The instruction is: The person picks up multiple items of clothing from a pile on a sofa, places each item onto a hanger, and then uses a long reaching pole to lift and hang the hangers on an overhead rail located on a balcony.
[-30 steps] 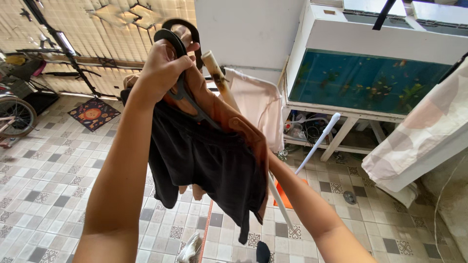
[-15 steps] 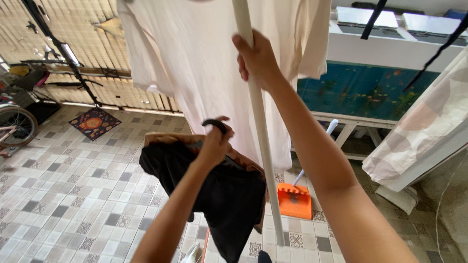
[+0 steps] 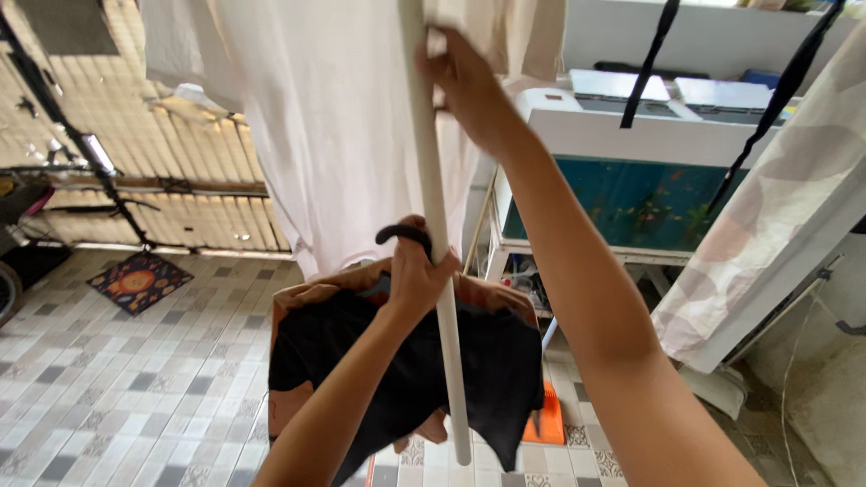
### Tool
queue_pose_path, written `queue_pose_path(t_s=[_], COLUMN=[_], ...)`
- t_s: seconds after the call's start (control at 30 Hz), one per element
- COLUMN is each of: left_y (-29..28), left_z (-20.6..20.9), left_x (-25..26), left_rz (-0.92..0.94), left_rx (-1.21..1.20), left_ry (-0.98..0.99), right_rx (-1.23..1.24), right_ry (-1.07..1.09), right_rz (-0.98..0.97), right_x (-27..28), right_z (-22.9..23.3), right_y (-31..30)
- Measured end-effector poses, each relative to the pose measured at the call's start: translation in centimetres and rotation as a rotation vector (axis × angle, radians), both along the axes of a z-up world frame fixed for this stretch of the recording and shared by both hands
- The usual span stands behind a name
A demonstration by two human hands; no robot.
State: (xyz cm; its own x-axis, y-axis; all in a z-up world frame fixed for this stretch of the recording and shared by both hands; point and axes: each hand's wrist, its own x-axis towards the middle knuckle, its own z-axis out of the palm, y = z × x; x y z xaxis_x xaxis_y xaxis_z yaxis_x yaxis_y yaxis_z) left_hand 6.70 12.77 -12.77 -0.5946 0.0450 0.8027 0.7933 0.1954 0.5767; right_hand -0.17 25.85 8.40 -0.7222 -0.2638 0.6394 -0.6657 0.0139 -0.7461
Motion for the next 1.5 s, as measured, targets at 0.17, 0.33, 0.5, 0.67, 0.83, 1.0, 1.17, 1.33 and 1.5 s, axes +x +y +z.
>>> queue_pose_path(t_s=[0.17, 0.33, 0.5, 0.67, 0.83, 1.0, 1.17, 1.33, 1.5], left_y=[1.5, 4.3, 5.8, 7.5, 9.2, 10.4, 11.8, 10.7, 8.5], left_z=[6.6, 14.2, 19.1, 22.5, 24.9, 27.5, 27.9, 27.6, 27.6], left_x=[-5.6, -9.7, -12.5, -13.6, -15.1, -16.5, -20.0, -21.8, -22.7], left_rz=[0.047, 0.133, 0.141, 0.062, 0.066, -0.010, -0.059, 0.001, 0.284], left_rx=[-0.003, -0.070, -0.094, -0.120, -0.155, -0.060, -0.078, -0.098, -0.214], left_ry=[0.085, 0.025, 0.194, 0.170, 0.158, 0.300, 0.520, 0.066, -0.010], right_rx=[0.744, 0.212, 0.019, -0.069, -0.249, -0.332, -0.271, -0.169, -0.032], right_ry=[-0.360, -0.158, -0.144, -0.428, -0.573, -0.325, -0.233, 0.352, 0.698], right_rz=[-0.389, -0.322, -0.462, -0.235, 0.152, -0.126, -0.440, -0.796, -0.956], right_x=[6.5, 8.6, 8.4, 6.4, 3.5, 1.0, -1.6, -5.6, -9.8], right_z=[-10.1, -16.8, -23.9, -28.8, -29.2, -30.6, -20.9, -6.2, 8.0], right_y=[4.2, 5.7, 8.0, 9.7, 12.0, 13.5, 14.5, 17.0, 20.9])
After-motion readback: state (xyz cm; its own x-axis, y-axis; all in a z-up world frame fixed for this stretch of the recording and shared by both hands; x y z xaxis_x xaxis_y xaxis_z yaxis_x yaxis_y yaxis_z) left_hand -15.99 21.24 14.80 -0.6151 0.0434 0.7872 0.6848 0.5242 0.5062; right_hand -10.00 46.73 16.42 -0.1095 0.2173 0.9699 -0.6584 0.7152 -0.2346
